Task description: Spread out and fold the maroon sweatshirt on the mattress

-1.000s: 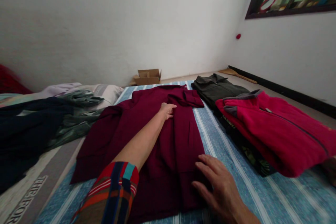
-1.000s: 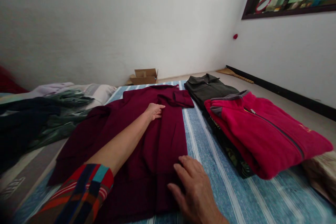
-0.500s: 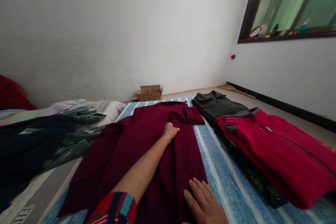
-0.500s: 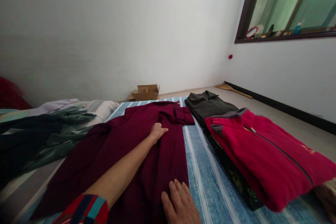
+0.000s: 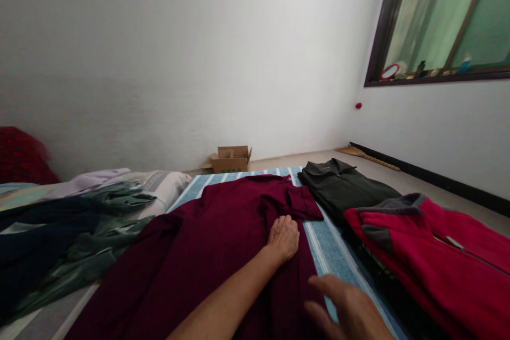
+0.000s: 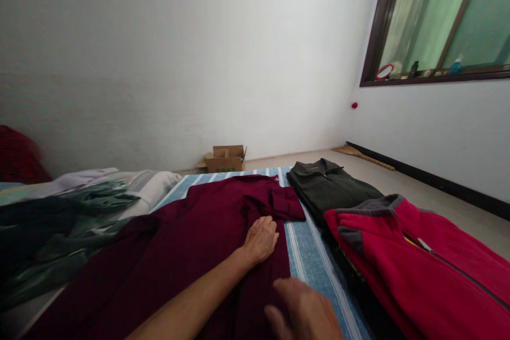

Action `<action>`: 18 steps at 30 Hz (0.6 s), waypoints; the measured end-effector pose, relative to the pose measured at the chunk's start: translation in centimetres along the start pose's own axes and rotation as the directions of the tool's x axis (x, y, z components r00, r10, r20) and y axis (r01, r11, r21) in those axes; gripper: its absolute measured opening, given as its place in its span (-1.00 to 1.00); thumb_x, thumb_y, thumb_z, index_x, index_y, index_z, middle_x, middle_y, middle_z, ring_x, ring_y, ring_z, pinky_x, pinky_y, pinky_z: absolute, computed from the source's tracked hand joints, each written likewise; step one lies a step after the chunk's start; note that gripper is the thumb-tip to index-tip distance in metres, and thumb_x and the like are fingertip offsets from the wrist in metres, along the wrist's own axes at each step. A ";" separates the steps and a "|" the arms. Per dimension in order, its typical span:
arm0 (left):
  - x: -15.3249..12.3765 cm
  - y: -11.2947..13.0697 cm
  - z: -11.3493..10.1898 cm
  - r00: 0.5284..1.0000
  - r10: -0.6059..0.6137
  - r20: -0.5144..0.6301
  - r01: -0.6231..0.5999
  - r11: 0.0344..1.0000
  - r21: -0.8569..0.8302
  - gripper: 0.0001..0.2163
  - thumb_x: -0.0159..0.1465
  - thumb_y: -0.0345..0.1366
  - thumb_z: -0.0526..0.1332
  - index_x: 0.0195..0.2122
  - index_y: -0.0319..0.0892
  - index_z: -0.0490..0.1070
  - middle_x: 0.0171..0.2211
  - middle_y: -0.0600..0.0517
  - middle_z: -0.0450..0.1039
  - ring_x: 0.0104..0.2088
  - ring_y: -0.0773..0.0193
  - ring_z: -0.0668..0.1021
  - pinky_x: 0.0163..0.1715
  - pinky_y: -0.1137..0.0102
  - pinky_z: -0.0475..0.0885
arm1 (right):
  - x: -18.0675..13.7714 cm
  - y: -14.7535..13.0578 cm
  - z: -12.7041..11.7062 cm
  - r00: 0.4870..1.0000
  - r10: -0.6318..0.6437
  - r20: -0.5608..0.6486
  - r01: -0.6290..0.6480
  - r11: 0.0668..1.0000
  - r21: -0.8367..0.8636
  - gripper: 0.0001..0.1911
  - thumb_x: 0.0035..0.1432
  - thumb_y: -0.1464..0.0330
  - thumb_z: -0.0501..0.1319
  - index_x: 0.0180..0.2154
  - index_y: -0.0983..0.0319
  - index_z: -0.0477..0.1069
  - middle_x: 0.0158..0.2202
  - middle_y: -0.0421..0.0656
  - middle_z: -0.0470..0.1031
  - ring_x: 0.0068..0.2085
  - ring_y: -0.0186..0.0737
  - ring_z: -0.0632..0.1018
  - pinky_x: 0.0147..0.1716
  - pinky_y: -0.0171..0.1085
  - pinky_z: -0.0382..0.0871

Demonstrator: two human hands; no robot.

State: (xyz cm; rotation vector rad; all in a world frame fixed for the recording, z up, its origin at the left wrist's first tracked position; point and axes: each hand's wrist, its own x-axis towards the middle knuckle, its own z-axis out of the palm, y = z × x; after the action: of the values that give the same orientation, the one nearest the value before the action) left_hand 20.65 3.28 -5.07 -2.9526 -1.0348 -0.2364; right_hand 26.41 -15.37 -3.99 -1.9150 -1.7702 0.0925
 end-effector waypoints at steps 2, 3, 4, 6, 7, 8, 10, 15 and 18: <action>-0.1 -0.6 1.0 1.000 0.004 -0.010 -0.004 0.999 -0.042 -0.74 0.25 -0.28 0.00 -0.13 -0.25 0.36 -0.07 -0.15 0.36 -0.01 0.07 0.38 0.04 0.22 0.24 | 4.6 1.9 -0.6 0.991 0.130 -0.004 -0.130 0.991 -0.025 -0.69 0.16 0.31 0.06 -0.06 0.19 0.37 -0.15 -0.07 0.50 -0.18 -0.15 0.55 -0.26 -0.27 0.39; -0.2 -0.8 1.5 1.000 0.005 -0.013 -0.006 0.998 -0.068 -0.72 0.26 -0.26 -0.01 -0.07 -0.25 0.33 -0.01 -0.15 0.33 0.04 0.08 0.35 0.08 0.22 0.20 | 7.0 2.9 -0.7 0.978 0.208 -0.021 -0.209 0.975 -0.070 -0.66 0.18 0.31 0.04 -0.03 0.23 0.34 -0.10 -0.02 0.46 -0.14 -0.12 0.52 -0.21 -0.22 0.36; -0.3 -1.0 1.8 1.000 0.003 -0.011 -0.004 0.996 -0.093 -0.69 0.27 -0.25 -0.02 -0.02 -0.23 0.30 0.05 -0.14 0.30 0.08 0.09 0.32 0.11 0.21 0.16 | 9.3 3.8 -0.7 0.958 0.287 -0.022 -0.288 0.950 -0.121 -0.63 0.17 0.31 0.03 0.00 0.27 0.30 -0.09 0.03 0.44 -0.11 -0.07 0.51 -0.20 -0.19 0.35; -0.5 -1.3 2.4 1.000 0.000 0.003 0.001 0.992 -0.128 -0.64 0.29 -0.22 -0.05 0.06 -0.21 0.25 0.13 -0.12 0.24 0.15 0.10 0.26 0.16 0.19 0.10 | 13.4 5.5 -0.1 0.891 0.454 0.015 -0.443 0.876 -0.191 -0.59 0.13 0.26 0.08 0.00 0.29 0.28 -0.09 0.08 0.40 -0.10 0.00 0.50 -0.22 -0.15 0.33; -0.5 -1.4 2.5 1.000 0.000 0.014 0.002 0.990 -0.138 -0.62 0.29 -0.21 -0.06 0.09 -0.21 0.23 0.15 -0.11 0.22 0.17 0.10 0.24 0.17 0.17 0.07 | 15.1 6.2 0.3 0.859 0.511 0.029 -0.495 0.845 -0.203 -0.56 0.10 0.23 0.12 -0.01 0.29 0.27 -0.07 0.10 0.38 -0.09 0.02 0.49 -0.22 -0.15 0.33; -0.6 -1.4 2.6 1.000 0.000 0.023 0.004 0.989 -0.145 -0.60 0.30 -0.19 -0.07 0.11 -0.21 0.21 0.17 -0.11 0.20 0.18 0.10 0.22 0.18 0.15 0.05 | 16.5 6.9 0.8 0.834 0.550 0.045 -0.533 0.823 -0.198 -0.53 0.06 0.20 0.17 -0.02 0.29 0.27 -0.05 0.11 0.36 -0.07 0.04 0.47 -0.22 -0.14 0.32; -0.6 -1.4 2.7 0.999 0.005 0.036 0.001 0.988 -0.157 -0.57 0.31 -0.16 -0.11 0.15 -0.21 0.17 0.19 -0.12 0.16 0.21 0.10 0.18 0.20 0.12 0.00 | 18.4 8.2 1.8 0.804 0.590 0.075 -0.573 0.803 -0.166 -0.46 -0.05 0.19 0.25 -0.04 0.30 0.28 -0.03 0.14 0.36 -0.03 0.09 0.45 -0.19 -0.13 0.30; -0.4 -1.2 2.8 0.997 -0.001 0.073 0.013 0.986 -0.168 -0.48 0.30 -0.06 -0.15 0.20 -0.23 0.11 0.24 -0.13 0.06 0.26 0.09 0.06 0.23 0.10 -0.12 | 20.1 10.2 2.7 0.802 0.590 0.094 -0.584 0.807 -0.082 -0.52 -0.22 0.36 0.32 -0.16 0.36 0.40 -0.16 0.13 0.46 -0.11 0.08 0.48 -0.28 -0.19 0.30; -0.3 -1.2 2.9 0.997 -0.031 0.073 0.041 0.987 -0.155 -0.42 0.27 0.01 -0.14 0.22 -0.23 0.09 0.26 -0.16 0.01 0.27 0.03 0.00 0.21 0.04 -0.13 | 20.1 11.1 2.2 0.812 0.579 0.081 -0.581 0.814 0.005 -0.72 -0.16 0.48 0.23 -0.29 0.41 0.46 -0.33 0.09 0.51 -0.28 -0.05 0.53 -0.41 -0.26 0.27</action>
State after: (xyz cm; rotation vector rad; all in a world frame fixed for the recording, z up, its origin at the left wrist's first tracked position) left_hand 20.08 4.18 -8.06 -3.1044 -1.1288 -0.2260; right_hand 38.43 4.25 -4.57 -2.3937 -1.1488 0.4112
